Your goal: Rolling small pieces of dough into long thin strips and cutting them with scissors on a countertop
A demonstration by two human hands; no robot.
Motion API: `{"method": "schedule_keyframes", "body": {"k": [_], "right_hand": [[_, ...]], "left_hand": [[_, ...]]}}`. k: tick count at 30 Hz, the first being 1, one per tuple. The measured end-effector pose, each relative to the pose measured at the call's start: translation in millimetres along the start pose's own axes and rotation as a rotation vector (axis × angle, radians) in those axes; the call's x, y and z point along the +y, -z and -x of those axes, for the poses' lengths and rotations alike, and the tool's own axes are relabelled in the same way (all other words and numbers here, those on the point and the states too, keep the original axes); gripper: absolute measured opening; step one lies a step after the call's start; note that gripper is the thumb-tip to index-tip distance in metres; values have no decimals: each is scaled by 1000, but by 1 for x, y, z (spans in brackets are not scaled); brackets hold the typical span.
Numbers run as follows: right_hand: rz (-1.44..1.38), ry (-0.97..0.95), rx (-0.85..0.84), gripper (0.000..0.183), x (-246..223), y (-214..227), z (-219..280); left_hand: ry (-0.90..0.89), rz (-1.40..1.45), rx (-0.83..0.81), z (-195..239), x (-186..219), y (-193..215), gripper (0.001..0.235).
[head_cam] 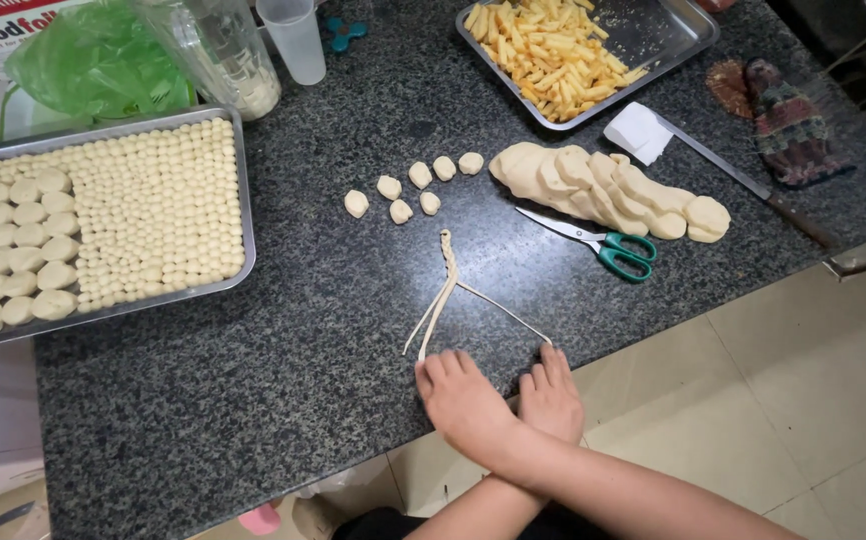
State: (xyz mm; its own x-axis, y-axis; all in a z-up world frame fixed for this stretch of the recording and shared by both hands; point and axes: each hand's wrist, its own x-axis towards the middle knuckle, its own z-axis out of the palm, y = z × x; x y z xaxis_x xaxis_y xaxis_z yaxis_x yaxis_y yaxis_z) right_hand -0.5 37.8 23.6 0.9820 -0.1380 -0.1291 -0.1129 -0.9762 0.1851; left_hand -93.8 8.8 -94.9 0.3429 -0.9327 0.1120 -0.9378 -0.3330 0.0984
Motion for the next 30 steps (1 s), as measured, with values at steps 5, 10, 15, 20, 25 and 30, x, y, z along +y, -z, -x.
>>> {"method": "schedule_keyframes", "body": {"k": [5,10,15,20,25,30], "right_hand": [[-329,-1,-16,19,8,12,0],[-732,-168,215,14,55,18,6],[-837,-726,147,13,108,-4,23],[-775,-755,18,21,131,-16,41],[-754,-769,-95,26,133,-15,45],[-725,-748,-139,20,135,-35,43]], "left_hand": [[58,42,-39,-1,9,-10,48],[95,74,-208,-3,2,-4,54],[-274,431,32,-6,-61,59,16],[57,360,148,-23,-133,104,12],[375,147,69,-11,-203,108,19],[401,135,79,-6,-213,102,18]]}}
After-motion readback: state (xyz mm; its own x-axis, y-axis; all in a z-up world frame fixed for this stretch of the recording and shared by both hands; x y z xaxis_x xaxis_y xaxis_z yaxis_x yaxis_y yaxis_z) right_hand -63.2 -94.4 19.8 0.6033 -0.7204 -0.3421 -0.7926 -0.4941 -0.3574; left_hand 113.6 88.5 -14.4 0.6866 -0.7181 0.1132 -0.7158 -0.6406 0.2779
